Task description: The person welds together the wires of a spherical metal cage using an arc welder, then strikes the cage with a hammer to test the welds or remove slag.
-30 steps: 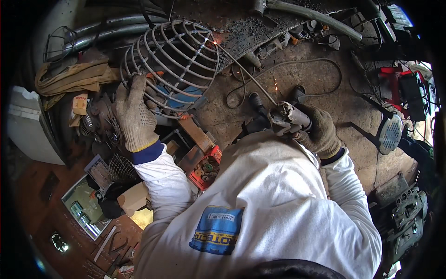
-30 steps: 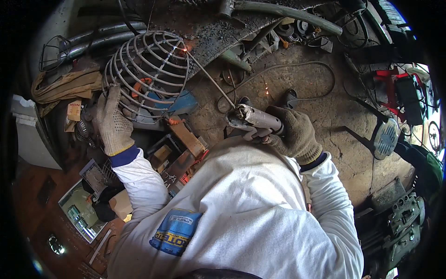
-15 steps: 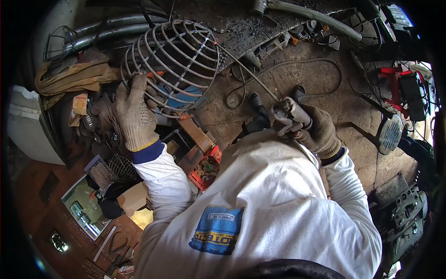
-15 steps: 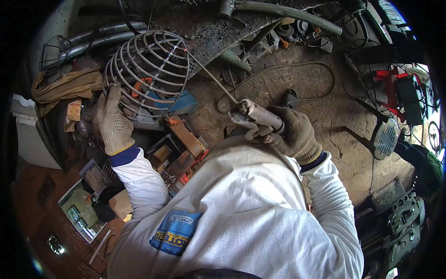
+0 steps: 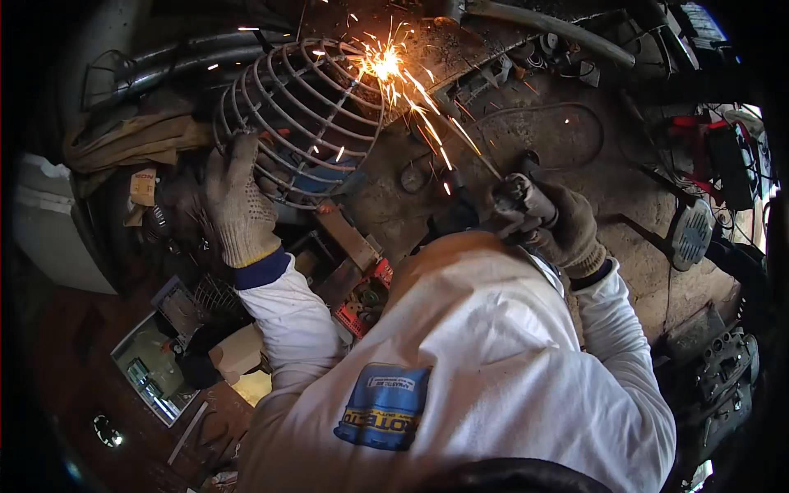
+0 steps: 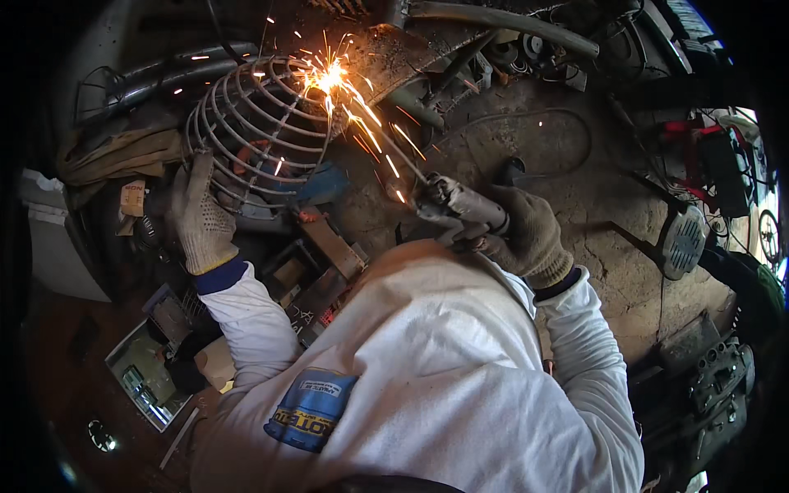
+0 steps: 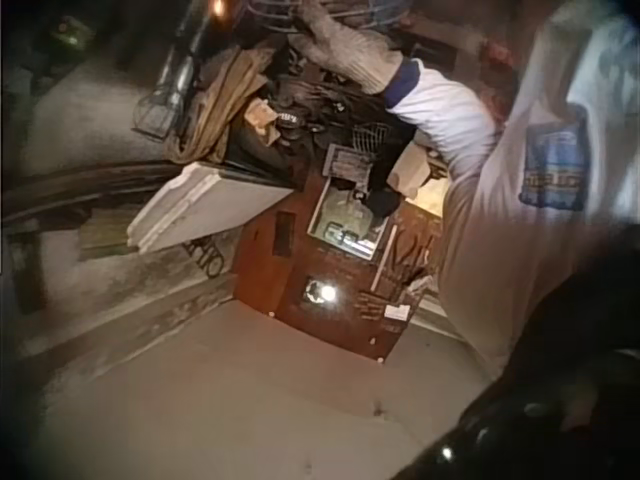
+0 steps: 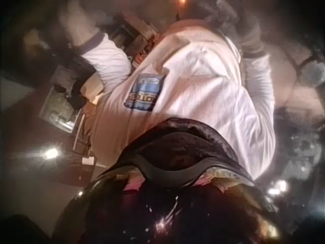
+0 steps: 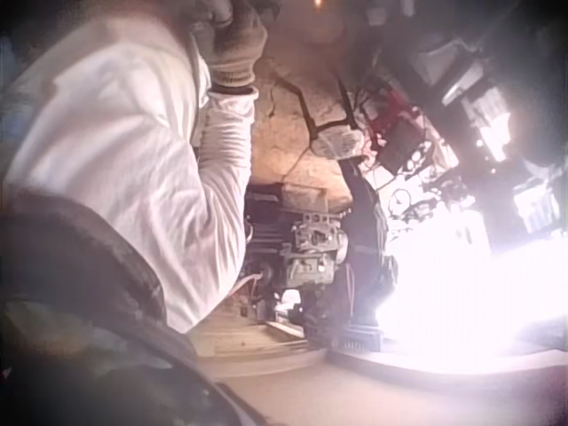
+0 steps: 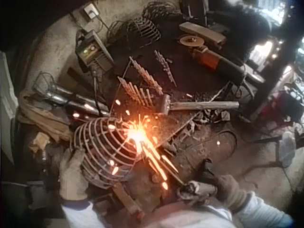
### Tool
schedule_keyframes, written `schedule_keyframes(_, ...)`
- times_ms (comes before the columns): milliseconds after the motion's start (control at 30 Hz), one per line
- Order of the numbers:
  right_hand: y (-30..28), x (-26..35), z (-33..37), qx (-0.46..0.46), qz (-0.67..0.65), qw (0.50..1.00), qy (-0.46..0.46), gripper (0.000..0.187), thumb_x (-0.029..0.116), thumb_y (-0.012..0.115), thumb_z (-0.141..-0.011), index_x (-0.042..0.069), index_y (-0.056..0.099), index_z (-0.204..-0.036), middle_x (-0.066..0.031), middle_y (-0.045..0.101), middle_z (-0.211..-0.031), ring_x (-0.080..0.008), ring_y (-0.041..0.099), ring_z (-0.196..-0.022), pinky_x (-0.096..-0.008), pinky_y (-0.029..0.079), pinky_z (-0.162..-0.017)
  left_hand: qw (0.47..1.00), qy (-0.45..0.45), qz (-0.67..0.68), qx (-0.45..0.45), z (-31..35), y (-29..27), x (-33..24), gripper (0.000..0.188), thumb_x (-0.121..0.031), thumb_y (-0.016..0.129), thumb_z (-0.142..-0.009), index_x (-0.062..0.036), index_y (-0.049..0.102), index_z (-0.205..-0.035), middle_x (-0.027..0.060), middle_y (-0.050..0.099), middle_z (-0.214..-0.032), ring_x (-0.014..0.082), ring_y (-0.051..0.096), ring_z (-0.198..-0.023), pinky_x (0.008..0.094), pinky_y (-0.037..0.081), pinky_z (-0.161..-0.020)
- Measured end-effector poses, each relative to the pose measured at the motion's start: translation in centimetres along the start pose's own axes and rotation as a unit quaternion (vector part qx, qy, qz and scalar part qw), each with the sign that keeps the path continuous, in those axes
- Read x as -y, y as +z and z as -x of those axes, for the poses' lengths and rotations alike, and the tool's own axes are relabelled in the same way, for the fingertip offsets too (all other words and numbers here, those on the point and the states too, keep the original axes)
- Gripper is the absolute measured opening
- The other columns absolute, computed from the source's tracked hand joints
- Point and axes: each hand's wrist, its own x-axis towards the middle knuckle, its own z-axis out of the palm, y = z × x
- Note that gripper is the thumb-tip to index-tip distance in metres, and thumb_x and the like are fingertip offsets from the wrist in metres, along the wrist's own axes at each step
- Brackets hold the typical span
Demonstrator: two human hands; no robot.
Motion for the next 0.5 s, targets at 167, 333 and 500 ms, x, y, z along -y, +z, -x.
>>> schedule_keyframes(167, 0.1, 0.3, 0.1, 0.041, 0.010, 0.999, 0.017, 0.067, 0.052, 0.076, -0.077, -0.001, 0.062, -0.116, -0.0176, 0.071, -0.095, -0.0363, 0.070, -0.086, -0.0410, 0.055, -0.075, 0.999, 0.019, 0.027, 0.014, -0.5, -0.5, 0.9, 0.023, -0.020, 0.072, -0.089, -0.0061, 0.063, -0.104, -0.0028, 0.063, -0.082, 0.0038, 0.053, -0.061, 0.0165, 0.036, -0.048)
schedule_keyframes(333, -0.2, 0.4, -0.2, 0.057, 0.044, 0.997, 0.006, 0.068, 0.052, 0.076, -0.077, -0.001, 0.061, -0.118, -0.0187, 0.070, -0.098, -0.0367, 0.070, -0.088, -0.0417, 0.055, -0.077, 0.998, 0.020, 0.045, 0.035, -0.9, -0.9, 1.4, 0.022, -0.017, 0.072, -0.089, -0.0053, 0.064, -0.105, -0.0024, 0.064, -0.084, 0.0040, 0.055, -0.064, 0.0171, 0.037, -0.049)
schedule_keyframes(500, 0.0, 0.2, 0.0, 0.059, 0.011, 0.998, 0.029, 0.069, 0.052, 0.076, -0.077, -0.001, 0.061, -0.118, -0.0181, 0.070, -0.096, -0.0370, 0.070, -0.087, -0.0414, 0.055, -0.077, 0.999, 0.019, 0.036, 0.037, -0.9, -0.9, 1.2, 0.021, -0.017, 0.071, -0.090, -0.0056, 0.064, -0.106, -0.0018, 0.063, -0.083, 0.0041, 0.055, -0.063, 0.0170, 0.037, -0.049)
